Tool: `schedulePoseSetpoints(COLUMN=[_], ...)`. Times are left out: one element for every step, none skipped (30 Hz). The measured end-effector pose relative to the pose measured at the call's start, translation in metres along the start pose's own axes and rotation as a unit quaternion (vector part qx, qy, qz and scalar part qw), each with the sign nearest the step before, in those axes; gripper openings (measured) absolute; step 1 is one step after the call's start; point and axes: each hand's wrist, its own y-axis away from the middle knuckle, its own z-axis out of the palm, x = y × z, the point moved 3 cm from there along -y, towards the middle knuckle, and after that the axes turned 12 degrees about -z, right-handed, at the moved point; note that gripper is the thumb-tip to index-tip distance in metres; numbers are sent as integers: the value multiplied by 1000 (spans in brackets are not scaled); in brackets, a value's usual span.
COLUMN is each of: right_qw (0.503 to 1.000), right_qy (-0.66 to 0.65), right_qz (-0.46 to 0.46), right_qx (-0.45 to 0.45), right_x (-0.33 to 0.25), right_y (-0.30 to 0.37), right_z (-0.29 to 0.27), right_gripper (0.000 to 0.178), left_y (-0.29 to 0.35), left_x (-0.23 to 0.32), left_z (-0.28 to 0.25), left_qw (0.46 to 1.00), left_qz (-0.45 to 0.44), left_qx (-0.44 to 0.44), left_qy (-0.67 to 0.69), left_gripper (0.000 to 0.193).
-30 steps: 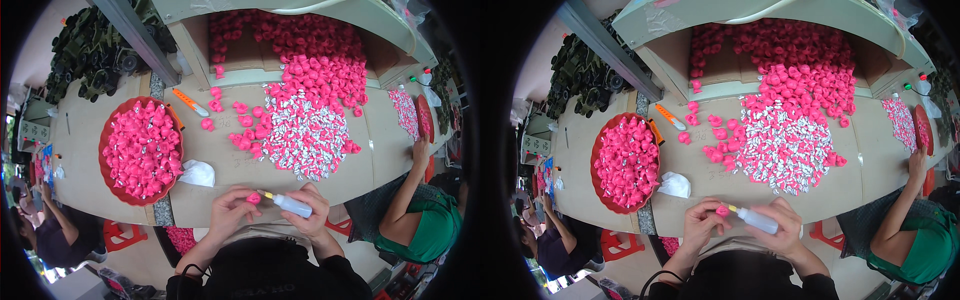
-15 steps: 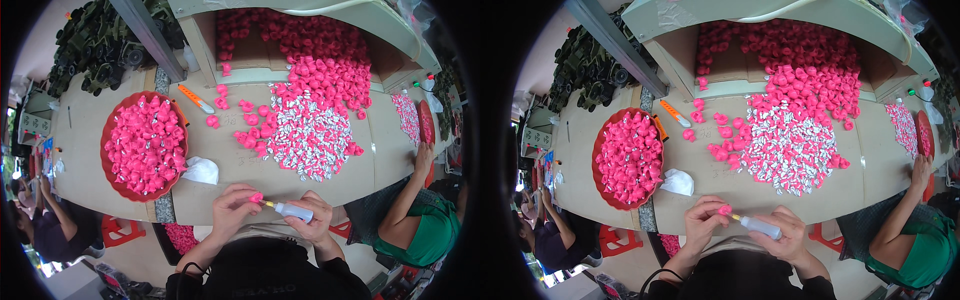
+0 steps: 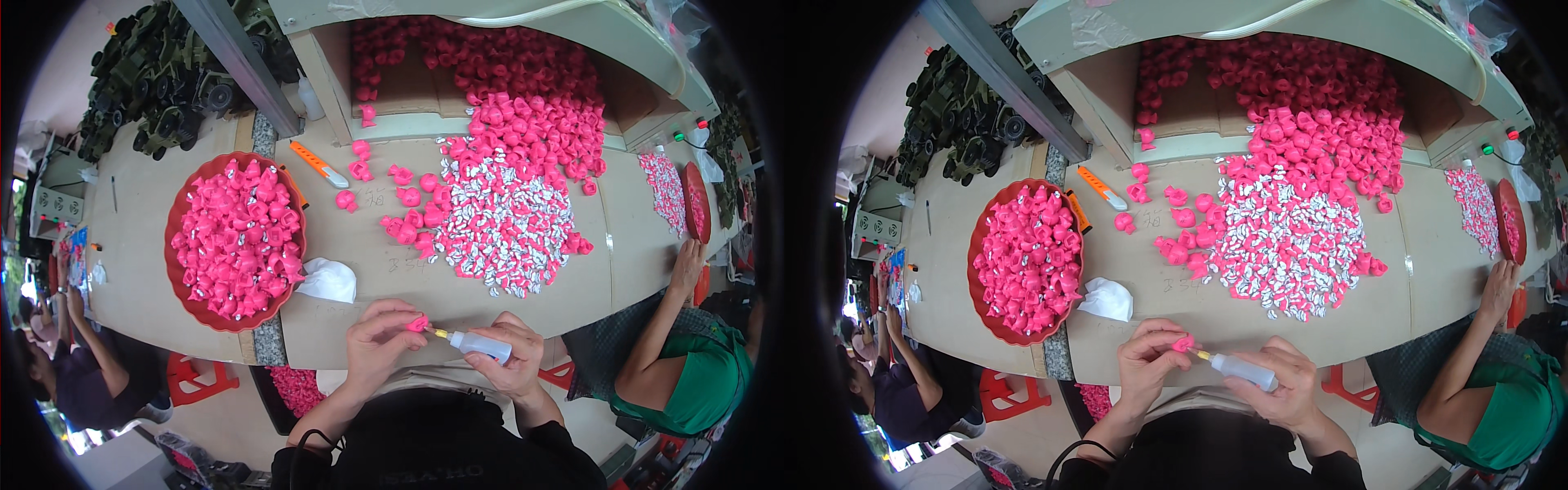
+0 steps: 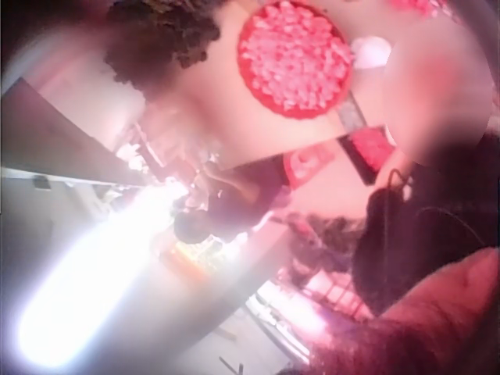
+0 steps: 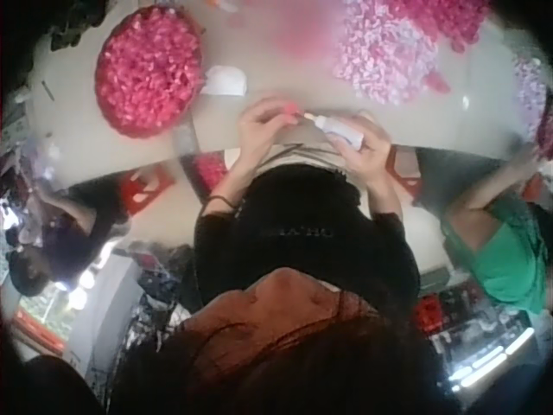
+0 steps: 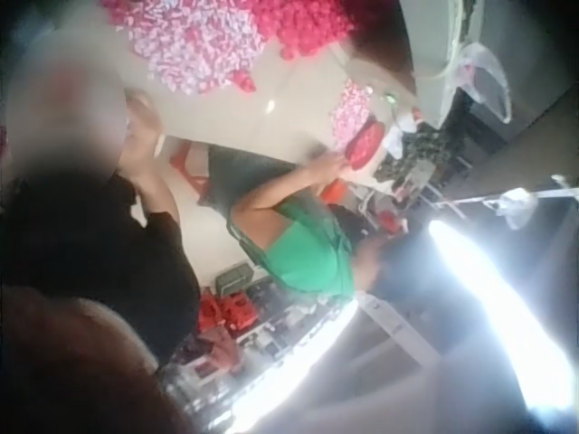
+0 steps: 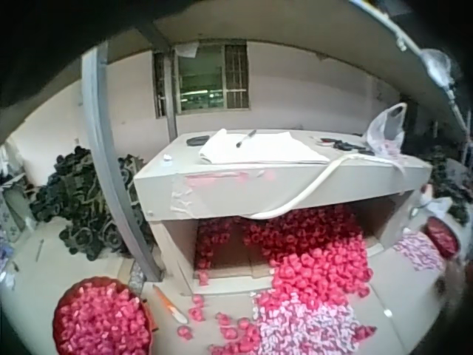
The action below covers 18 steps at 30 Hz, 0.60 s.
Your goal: The person applies glue from a bottle into plastic parts and presses small components into them by hand, placing the assembled pieces into a tray. The person then dumps the tray into a storage bin and resumes assembling the parts.
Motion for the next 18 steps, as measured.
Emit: schedulePoseSetpoints(right_qw=[1000,1000,1000,1000,1000,1000,1000,1000,1000,999,999,999,999,999,1000,1000,1000,1000], right_qy=[-2,-2,-3,-4,-5,-6,-7,-7,-8,-9,-9,-8,-8,-8,-4,-1,-1,1], right_qz=[4,4,1,-2,-2,-4,-7,-7,-21,-36,-36,-35,-34,-34,-15,3,3,1], right_qx=[1,1,2,3,3,3,4,3,4,4,4,4,4,4,-3,-10,-10,-7], right_x=[0,0,0,0,0,1,1,1,0,-1,-1,-1,0,-1,-2,-2,-2,-1], right_y=[0,0,-1,-1,-2,-2,-3,-4,-4,-5,-5,-4,-4,-4,-4,-4,-3,-3], right_z=[0,0,1,1,2,2,3,3,3,3,3,2,2,1,0,0,-1,-2], right_gripper=[29,29,29,29,29,29,29,29,29,29,29,29,29,29,28,28,28,27], left_y=[0,0,0,0,0,0,0,0,-1,-1,-1,-1,-1,-1,-1,-1,-1,-1], left_x=[0,1,2,2,2,2,2,1,1,0,0,0,1,0,0,0,0,1], left_z=[0,0,1,1,1,1,0,0,0,0,0,0,0,0,-1,-1,-1,-1], left_qw=[1000,1000,1000,1000,1000,1000,1000,1000,1000,1000,1000,1000,1000,1000,1000,1000,1000,1000], left_qz=[2,1,3,5,5,1,-3,-3,-2,0,0,2,4,4,9,14,14,12], left_qx=[-1,-2,-3,-4,-4,-4,-3,-3,-3,-2,-2,-1,1,1,4,7,7,8], left_qy=[7,7,5,3,3,6,10,10,6,3,3,4,6,6,0,-7,-6,-4], left_gripper=[26,26,26,26,26,26,26,26,26,26,26,26,26,26,26,26,26,26])
